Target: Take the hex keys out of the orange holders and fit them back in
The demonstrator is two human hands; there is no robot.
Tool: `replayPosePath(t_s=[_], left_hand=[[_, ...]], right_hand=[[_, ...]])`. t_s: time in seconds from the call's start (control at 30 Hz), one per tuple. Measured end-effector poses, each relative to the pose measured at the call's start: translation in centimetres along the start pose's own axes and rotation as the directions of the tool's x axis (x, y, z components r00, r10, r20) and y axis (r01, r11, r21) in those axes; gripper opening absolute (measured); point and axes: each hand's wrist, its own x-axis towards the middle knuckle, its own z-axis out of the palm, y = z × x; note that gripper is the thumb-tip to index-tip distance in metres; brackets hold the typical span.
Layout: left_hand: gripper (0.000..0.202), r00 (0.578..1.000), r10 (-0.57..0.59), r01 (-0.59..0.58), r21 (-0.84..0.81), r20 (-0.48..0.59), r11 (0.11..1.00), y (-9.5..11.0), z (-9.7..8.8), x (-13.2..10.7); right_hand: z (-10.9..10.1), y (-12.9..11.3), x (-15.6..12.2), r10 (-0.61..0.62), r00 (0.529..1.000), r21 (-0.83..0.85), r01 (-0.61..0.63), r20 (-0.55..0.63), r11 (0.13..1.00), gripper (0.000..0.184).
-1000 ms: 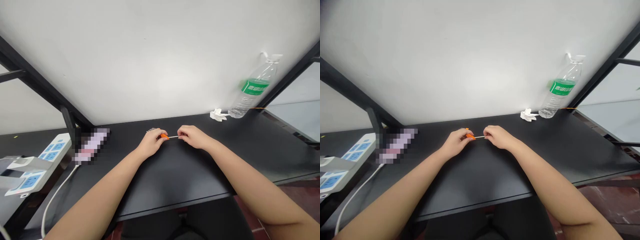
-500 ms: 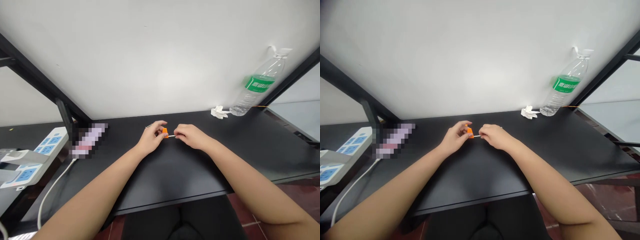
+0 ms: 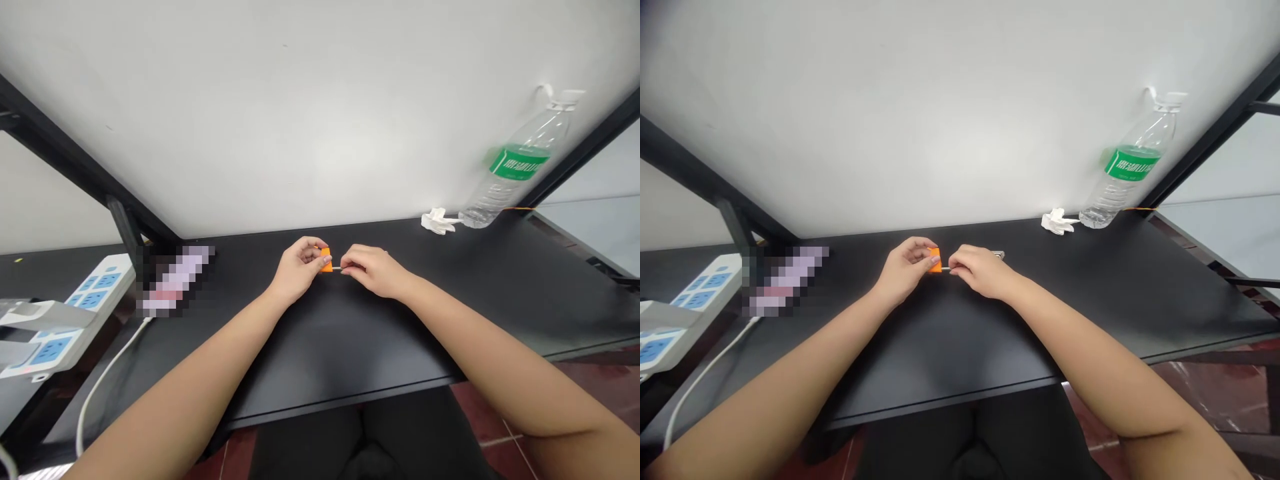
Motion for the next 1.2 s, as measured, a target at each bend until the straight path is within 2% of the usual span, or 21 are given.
replayPosePath(t_s=[0.1,0.13,0.23,0.33,0.4,0.43,0.5,0.57,0.7,0.83,0.87,0.93,1.0,1.07,1.13,1.2], left_hand=[[0.038,0.999,-0.022,0.026,-0.086,0.048,0.996,0.0,0.7,-0.2],[0.038,0.998,-0.023,0.028,-0.099,0.053,0.995,0.0,0.9,-0.3],[0.041,1.000,-0.015,0.017,-0.112,0.018,0.994,0.0,1.1,-0.5],[0.040,1.000,-0.017,0.018,-0.069,0.015,0.997,0.0,1.0,-0.5],[0.035,0.997,-0.010,0.009,0.012,0.078,1.000,-0.1,1.0,-0.5],[0.032,0.993,0.002,-0.009,0.057,0.117,0.998,-0.1,0.9,-0.5],[0.031,0.984,0.042,-0.068,0.147,0.175,0.987,-0.2,0.8,-0.6],[0.037,0.977,0.099,-0.146,0.258,0.188,0.955,-0.3,0.6,-0.6],[0.047,0.966,0.200,-0.255,0.511,0.161,0.821,-0.4,0.1,-0.8],[0.069,0.937,0.175,-0.334,0.622,0.304,0.708,-0.6,0.2,-0.9],[0.074,0.935,0.166,-0.337,0.644,0.313,0.687,-0.6,0.2,-0.8],[0.066,0.948,0.162,-0.310,0.682,0.273,0.662,-0.6,0.3,-0.8],[0.051,0.963,0.159,-0.267,0.701,0.217,0.662,-0.5,0.3,-0.6],[0.046,0.973,0.135,-0.227,0.701,0.185,0.676,-0.4,0.3,-0.5],[0.045,0.979,0.114,-0.199,0.697,0.166,0.689,-0.3,0.2,-0.5],[0.045,0.982,0.117,-0.189,0.703,0.150,0.686,-0.3,0.3,-0.6]], right_hand=[[0.6,-0.5,0.2,0.002,1.000,0.115,-0.001,-0.012,0.993,0.008],[0.8,-0.6,0.3,0.040,0.999,0.173,-0.036,-0.019,0.984,0.007],[1.3,-0.7,0.6,0.243,0.970,0.373,-0.220,-0.013,0.901,0.028],[1.3,-0.4,0.7,0.375,0.910,0.475,-0.414,0.179,0.776,0.036],[1.0,-0.1,0.6,0.423,0.857,0.483,-0.515,0.293,0.708,0.037],[0.9,0.1,0.5,0.447,0.839,0.494,-0.545,0.311,0.678,0.038],[0.7,0.4,0.5,0.480,0.823,0.528,-0.565,0.303,0.635,0.040],[0.6,0.5,0.5,0.471,0.829,0.548,-0.554,0.301,0.626,0.042],[0.8,0.6,0.6,0.484,0.823,0.562,-0.560,0.297,0.608,0.042],[1.1,0.6,0.7,0.537,0.808,0.600,-0.560,0.242,0.572,0.035],[1.2,0.5,0.7,0.529,0.813,0.601,-0.555,0.244,0.575,0.033],[1.4,0.1,0.7,0.493,0.829,0.586,-0.543,0.262,0.601,0.030],[1.5,-0.4,0.8,0.447,0.857,0.543,-0.510,0.256,0.667,0.027],[1.3,-0.7,0.7,0.392,0.889,0.471,-0.459,0.238,0.754,0.023],[0.7,-0.5,0.5,0.345,0.921,0.343,-0.389,0.183,0.855,0.021],[-0.4,0.2,0.2,0.303,0.950,0.116,-0.310,0.071,0.944,0.017]])
